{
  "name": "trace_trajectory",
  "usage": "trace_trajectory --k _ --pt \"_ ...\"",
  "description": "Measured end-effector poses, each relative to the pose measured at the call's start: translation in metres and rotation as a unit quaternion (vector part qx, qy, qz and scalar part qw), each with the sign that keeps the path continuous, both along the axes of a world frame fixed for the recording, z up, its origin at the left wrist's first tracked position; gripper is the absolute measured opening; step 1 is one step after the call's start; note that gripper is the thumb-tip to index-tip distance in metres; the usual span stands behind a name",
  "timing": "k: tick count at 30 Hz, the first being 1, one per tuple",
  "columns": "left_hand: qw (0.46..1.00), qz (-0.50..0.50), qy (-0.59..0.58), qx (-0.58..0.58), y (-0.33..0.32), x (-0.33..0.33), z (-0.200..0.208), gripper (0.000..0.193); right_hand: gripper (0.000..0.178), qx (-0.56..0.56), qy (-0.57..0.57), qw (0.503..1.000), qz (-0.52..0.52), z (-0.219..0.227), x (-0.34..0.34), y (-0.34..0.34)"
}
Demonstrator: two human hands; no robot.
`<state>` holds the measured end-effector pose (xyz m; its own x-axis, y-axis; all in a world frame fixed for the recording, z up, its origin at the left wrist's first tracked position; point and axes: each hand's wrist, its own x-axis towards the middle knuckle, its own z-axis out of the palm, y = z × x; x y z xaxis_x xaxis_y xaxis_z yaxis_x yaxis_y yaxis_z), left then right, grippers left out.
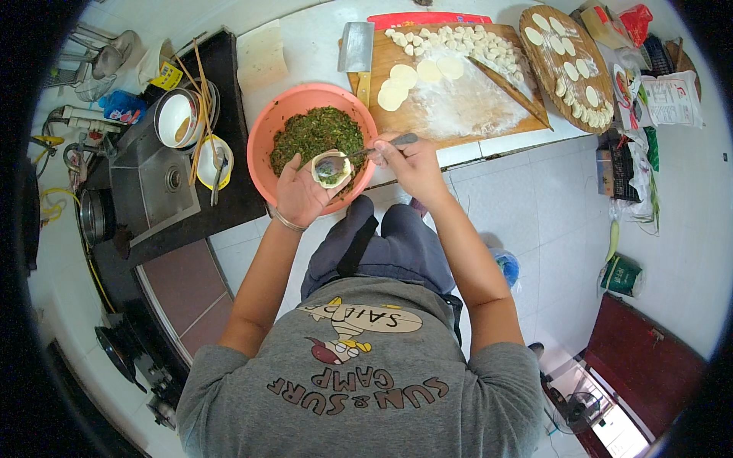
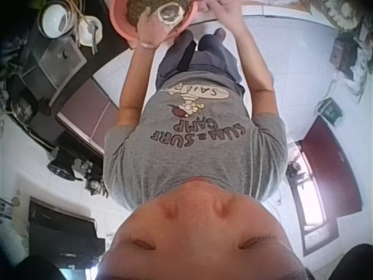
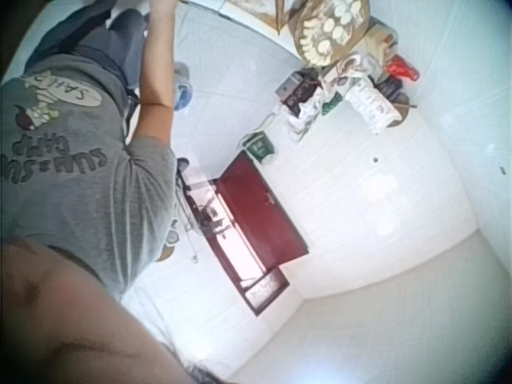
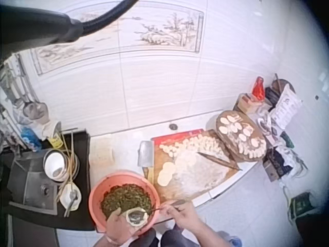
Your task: The person fills round dough wrappers with a green vegetable mixture using a spoon, then folds and pleats the edges to seal them into dumplings. The finished dumplings are placed on a wooden board.
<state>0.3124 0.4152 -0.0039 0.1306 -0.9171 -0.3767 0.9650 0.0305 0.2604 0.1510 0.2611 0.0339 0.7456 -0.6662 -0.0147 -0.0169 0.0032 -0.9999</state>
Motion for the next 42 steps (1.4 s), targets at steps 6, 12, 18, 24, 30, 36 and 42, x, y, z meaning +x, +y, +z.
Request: trace_trajectory --k 6,12,18,24,30,36,42 --pt "0.998 0.041 0.006 0.04 0.01 0.007 -0.004 0.059 0.022 0.118 -0.078 0.985 -0.096 -0.011 -0.002 -0.013" --pt "0.999 0.04 0.006 0.016 0.014 0.007 0.016 0.057 0.019 0.249 -0.038 0.963 -0.093 -0.104 0.0 0.0" --pt "0.999 -0.032 0.018 -0.037 -0.008 -0.007 0.045 0.062 0.021 0.378 0.117 0.915 -0.085 -0.131 -0.011 0.029" --pt "0.991 -0.111 0.035 -0.066 -0.038 -0.032 0.065 0.064 0.018 0.008 0.127 0.981 -0.144 -0.056 -0.064 0.017" --pt "0.983 -0.174 0.01 -0.059 -0.076 -0.084 0.084 0.069 0.025 -0.405 0.04 0.912 -0.053 0.069 -0.099 -0.007" --pt "0.972 -0.213 0.027 -0.091 -0.113 -0.149 0.097 0.066 0.021 -0.487 0.045 0.872 -0.02 0.081 -0.168 -0.04" --pt "0.957 -0.246 -0.131 -0.075 -0.148 -0.22 0.104 0.06 0.014 -0.467 0.026 0.883 -0.046 0.087 -0.234 -0.073"
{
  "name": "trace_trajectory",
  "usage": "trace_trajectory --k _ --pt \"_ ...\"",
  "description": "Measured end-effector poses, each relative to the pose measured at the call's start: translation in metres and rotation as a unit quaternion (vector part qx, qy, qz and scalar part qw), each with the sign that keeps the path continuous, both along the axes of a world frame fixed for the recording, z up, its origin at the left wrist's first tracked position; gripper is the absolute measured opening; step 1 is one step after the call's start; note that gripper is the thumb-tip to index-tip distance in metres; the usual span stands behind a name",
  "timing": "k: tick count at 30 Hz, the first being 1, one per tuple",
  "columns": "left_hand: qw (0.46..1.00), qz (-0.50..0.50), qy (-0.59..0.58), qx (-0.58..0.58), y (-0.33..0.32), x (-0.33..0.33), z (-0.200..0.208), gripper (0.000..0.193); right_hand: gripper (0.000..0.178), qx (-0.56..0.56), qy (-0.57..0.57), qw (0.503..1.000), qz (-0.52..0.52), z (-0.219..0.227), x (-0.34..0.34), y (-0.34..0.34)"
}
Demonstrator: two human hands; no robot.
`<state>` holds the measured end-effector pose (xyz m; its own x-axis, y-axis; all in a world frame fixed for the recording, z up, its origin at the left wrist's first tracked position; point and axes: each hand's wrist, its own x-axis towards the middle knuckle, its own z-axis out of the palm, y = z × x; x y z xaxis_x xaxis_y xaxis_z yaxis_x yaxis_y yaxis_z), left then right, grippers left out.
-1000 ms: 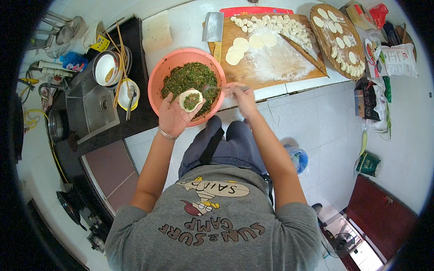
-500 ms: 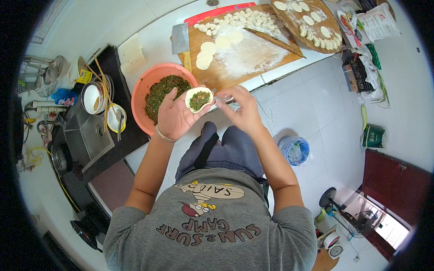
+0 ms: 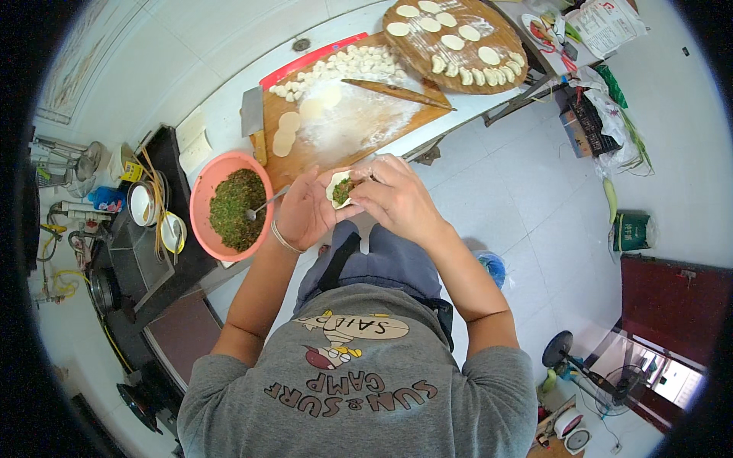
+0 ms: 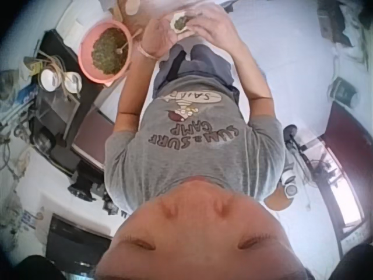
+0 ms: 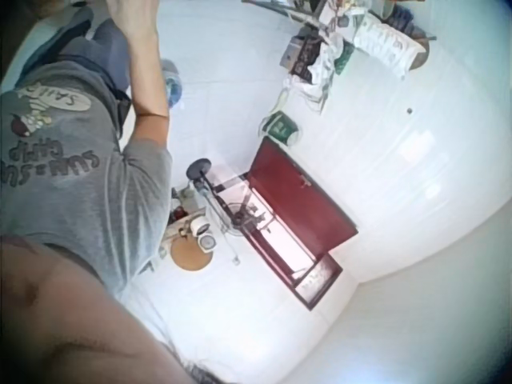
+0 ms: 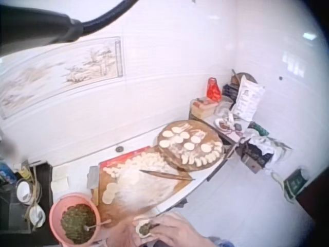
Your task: The person fills round dough wrappers with a green vegetable mixture using a spoon, then folds and pleats the edges to seal them into dumplings. The finished dumplings are placed on a wooden board.
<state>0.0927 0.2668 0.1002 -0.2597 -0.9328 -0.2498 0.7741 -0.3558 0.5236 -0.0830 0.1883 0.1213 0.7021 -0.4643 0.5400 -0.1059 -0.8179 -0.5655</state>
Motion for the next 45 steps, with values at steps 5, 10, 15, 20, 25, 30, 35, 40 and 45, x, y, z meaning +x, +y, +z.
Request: trace_trajectory --k 5,10,15,20,25,30,35,40,45 --pt "0.998 0.012 -0.064 -0.012 -0.021 -0.047 0.007 0.05 0.011 0.087 -0.016 0.996 0.009 0.002 -0.041 -0.023" --pt "0.997 -0.001 -0.071 -0.025 -0.03 -0.068 0.003 0.05 0.009 0.116 -0.013 0.993 0.012 0.006 -0.063 -0.035" --pt "0.997 -0.031 -0.068 -0.007 -0.038 -0.071 0.006 0.048 0.009 0.108 0.014 0.994 0.01 0.01 -0.071 -0.04" --pt "0.997 -0.051 -0.052 -0.025 -0.049 -0.067 0.011 0.046 0.012 0.119 0.009 0.992 -0.038 0.018 -0.068 -0.037" --pt "0.994 -0.025 -0.093 -0.054 -0.06 -0.06 0.018 0.049 0.012 0.086 0.027 0.99 -0.106 0.025 -0.067 -0.04" --pt "0.991 -0.032 -0.096 -0.085 -0.066 -0.046 0.033 0.058 0.016 0.098 -0.07 0.976 -0.184 0.045 -0.063 -0.034" --pt "0.996 -0.05 -0.036 -0.064 -0.069 -0.033 0.041 0.067 0.022 0.341 -0.2 0.899 -0.19 0.019 -0.071 -0.023" --pt "0.994 -0.06 -0.05 -0.076 -0.069 -0.029 0.038 0.067 0.028 0.387 -0.252 0.869 -0.176 0.0 -0.051 -0.011" --pt "0.993 -0.042 -0.082 -0.078 -0.069 -0.028 0.036 0.063 0.02 0.301 -0.221 0.895 -0.243 -0.003 -0.042 -0.01"
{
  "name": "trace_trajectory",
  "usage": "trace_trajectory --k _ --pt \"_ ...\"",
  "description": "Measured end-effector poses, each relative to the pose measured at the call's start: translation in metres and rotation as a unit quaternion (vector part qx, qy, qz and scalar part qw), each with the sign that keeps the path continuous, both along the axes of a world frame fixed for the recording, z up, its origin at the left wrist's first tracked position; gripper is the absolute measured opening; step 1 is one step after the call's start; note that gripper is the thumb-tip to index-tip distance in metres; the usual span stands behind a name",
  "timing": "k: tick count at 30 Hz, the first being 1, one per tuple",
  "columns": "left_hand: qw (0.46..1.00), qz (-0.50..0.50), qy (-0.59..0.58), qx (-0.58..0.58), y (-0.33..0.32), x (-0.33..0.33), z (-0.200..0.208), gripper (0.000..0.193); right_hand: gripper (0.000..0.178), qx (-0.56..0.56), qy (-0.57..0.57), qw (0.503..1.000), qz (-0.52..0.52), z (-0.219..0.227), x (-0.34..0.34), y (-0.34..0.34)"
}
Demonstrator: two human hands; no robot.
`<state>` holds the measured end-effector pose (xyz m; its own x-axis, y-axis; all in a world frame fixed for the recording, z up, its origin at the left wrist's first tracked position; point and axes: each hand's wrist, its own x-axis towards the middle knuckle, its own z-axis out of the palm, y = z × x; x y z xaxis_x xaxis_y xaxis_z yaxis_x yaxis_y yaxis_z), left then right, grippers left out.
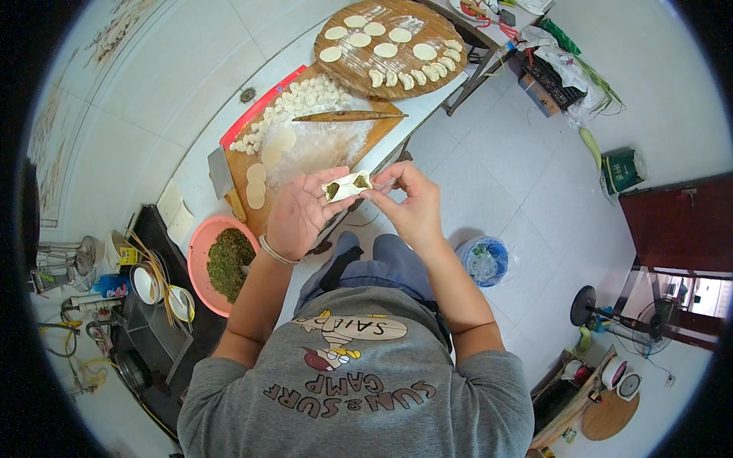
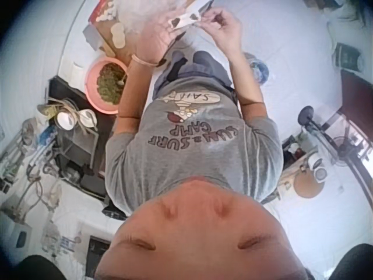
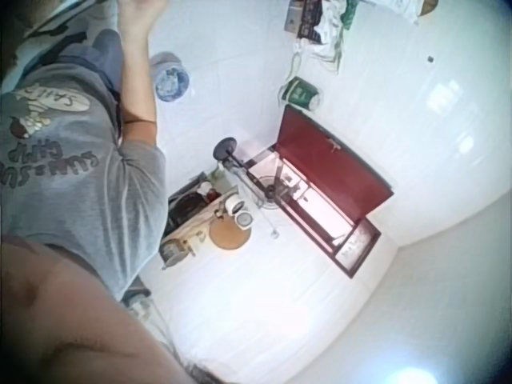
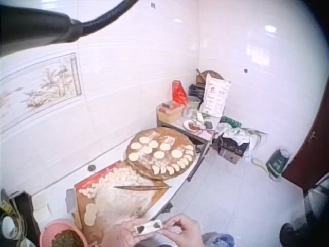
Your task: The person fills round dough wrappers with a green vegetable mixture using a spoon, then folds and pleats the edges to seal them into dumplings. The finished dumplings are placed on a wooden board.
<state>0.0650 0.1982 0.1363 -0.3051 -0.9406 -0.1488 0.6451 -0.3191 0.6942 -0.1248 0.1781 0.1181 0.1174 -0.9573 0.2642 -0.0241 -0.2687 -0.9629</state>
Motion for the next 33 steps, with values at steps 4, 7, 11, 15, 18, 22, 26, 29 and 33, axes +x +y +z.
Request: trace_trajectory --k 4,7,11,15,18,22,26,29,33 --pt "0.999 0.007 -0.039 -0.005 -0.001 0.001 -0.004 0.057 0.015 -0.069 0.136 0.987 -0.05 0.011 0.006 0.004" --pt "0.998 0.022 -0.056 -0.013 0.0 -0.001 -0.001 0.054 0.017 -0.125 0.201 0.97 -0.047 0.013 0.007 0.004" --pt "0.997 0.03 -0.064 -0.002 0.0 0.0 -0.003 0.052 0.021 -0.111 0.192 0.974 -0.04 0.016 0.01 0.0" --pt "0.998 0.028 -0.054 -0.011 0.002 -0.001 -0.006 0.051 0.021 -0.123 0.209 0.969 -0.044 0.022 0.012 -0.001" --pt "0.998 0.022 -0.059 0.003 0.002 -0.003 -0.007 0.052 0.023 -0.109 0.194 0.974 -0.045 0.013 0.013 0.0" --pt "0.998 0.018 -0.053 0.005 0.002 -0.004 -0.009 0.053 0.023 -0.12 0.191 0.973 -0.044 0.012 0.013 0.0" --pt "0.999 0.018 -0.048 0.003 0.002 -0.005 -0.009 0.053 0.023 -0.082 0.203 0.973 -0.074 0.018 0.012 0.0" --pt "0.999 0.018 -0.045 0.006 0.001 -0.007 -0.01 0.053 0.018 -0.033 0.192 0.979 -0.06 0.014 0.007 0.0" --pt "0.998 0.017 -0.055 0.008 0.001 -0.01 -0.007 0.051 0.013 -0.007 0.202 0.978 -0.054 0.017 0.004 0.001"
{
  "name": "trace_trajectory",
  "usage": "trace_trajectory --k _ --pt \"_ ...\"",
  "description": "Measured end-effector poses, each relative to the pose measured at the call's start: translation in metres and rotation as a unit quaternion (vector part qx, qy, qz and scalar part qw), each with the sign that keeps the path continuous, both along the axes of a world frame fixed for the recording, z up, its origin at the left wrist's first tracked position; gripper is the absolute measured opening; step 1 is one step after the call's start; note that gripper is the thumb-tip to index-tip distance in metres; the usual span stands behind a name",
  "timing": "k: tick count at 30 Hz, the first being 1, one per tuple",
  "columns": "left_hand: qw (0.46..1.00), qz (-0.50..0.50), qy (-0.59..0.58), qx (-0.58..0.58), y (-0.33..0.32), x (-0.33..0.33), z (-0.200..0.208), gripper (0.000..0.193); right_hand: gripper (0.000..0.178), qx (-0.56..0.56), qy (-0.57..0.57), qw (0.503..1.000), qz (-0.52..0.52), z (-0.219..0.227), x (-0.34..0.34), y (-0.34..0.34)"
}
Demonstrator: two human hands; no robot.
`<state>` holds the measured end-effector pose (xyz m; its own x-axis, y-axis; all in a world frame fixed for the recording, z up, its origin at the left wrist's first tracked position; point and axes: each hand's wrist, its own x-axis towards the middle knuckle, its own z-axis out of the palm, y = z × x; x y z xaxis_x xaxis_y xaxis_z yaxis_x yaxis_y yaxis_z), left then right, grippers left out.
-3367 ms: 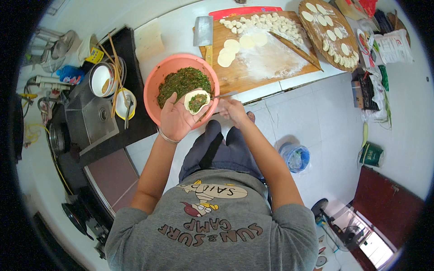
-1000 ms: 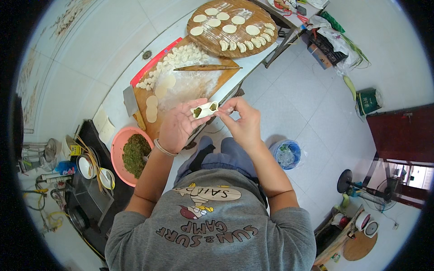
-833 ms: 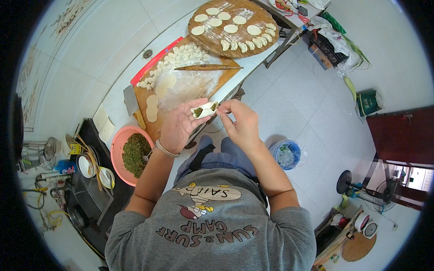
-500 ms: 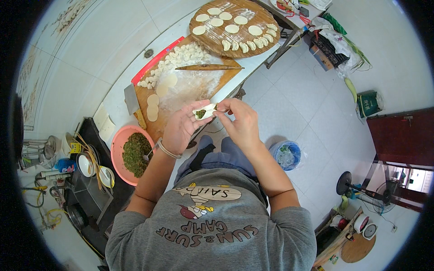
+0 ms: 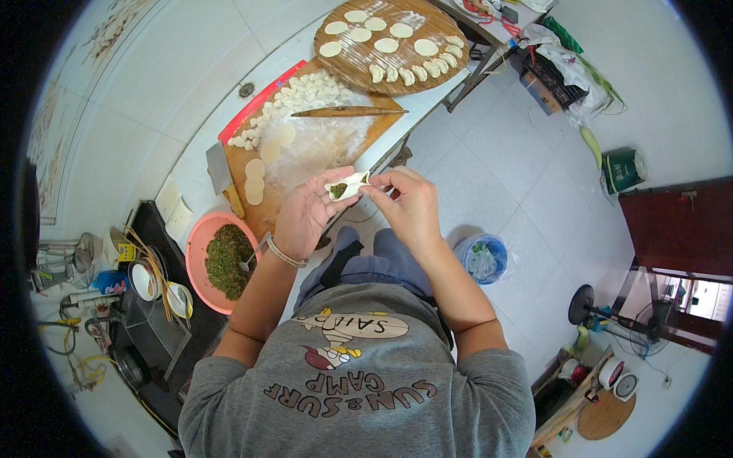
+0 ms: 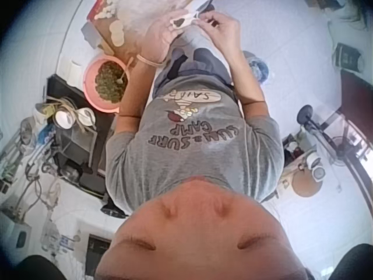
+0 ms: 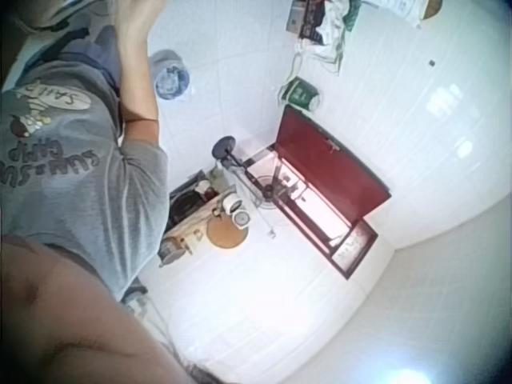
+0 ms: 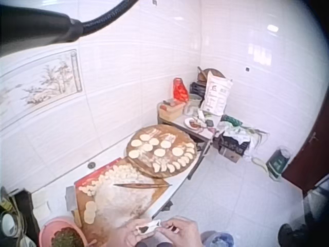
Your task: The person fills round dough wrappers with a green vegetable mixture using a spoon, then folds and pleats the edges to seal them into dumplings. The finished dumplings are placed on a wooden board.
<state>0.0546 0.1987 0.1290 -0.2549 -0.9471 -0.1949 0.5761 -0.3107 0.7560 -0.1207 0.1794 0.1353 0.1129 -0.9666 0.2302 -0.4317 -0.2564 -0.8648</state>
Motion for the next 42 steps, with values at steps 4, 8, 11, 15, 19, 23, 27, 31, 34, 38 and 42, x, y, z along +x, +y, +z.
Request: trace_trajectory --k 4,8,11,15,19,23,27,31,34,38,42 --pt "1.0 -0.001 -0.02 -0.004 0.0 -0.003 -0.001 0.05 0.01 -0.016 0.009 0.999 0.033 -0.003 -0.006 -0.001" --pt "1.0 0.001 -0.015 -0.001 0.0 -0.003 -0.001 0.051 0.01 -0.043 -0.002 0.999 0.027 -0.004 -0.006 -0.004" --pt "1.0 -0.004 -0.016 -0.004 -0.001 -0.002 -0.001 0.051 0.011 -0.056 -0.013 0.998 0.028 -0.001 -0.003 -0.006" --pt "1.0 -0.009 -0.023 -0.002 -0.002 -0.001 -0.005 0.052 0.011 -0.08 0.011 0.995 0.065 -0.004 -0.005 -0.008" --pt "1.0 -0.003 -0.025 0.002 -0.002 -0.001 -0.006 0.052 0.01 -0.125 0.04 0.987 0.088 -0.009 -0.005 -0.011" --pt "1.0 -0.004 -0.026 0.003 -0.004 0.0 -0.007 0.052 0.01 -0.164 0.063 0.979 0.099 -0.008 -0.005 -0.014" --pt "1.0 -0.003 -0.023 0.001 -0.006 0.001 -0.004 0.052 0.012 -0.16 0.056 0.981 0.098 -0.004 -0.003 -0.014" --pt "1.0 -0.008 -0.029 0.0 -0.007 0.001 -0.003 0.051 0.013 -0.199 0.067 0.97 0.119 -0.003 -0.004 -0.017" --pt "1.0 -0.009 -0.025 0.003 -0.008 0.001 -0.006 0.051 0.012 -0.236 0.102 0.958 0.129 -0.006 -0.005 -0.02" --pt "1.0 -0.017 -0.015 0.003 -0.008 0.002 -0.006 0.05 0.013 -0.264 0.107 0.949 0.138 -0.009 -0.005 -0.021" --pt "1.0 -0.012 -0.012 -0.012 -0.008 0.001 0.001 0.05 0.013 -0.247 0.08 0.958 0.125 -0.002 -0.002 -0.019"
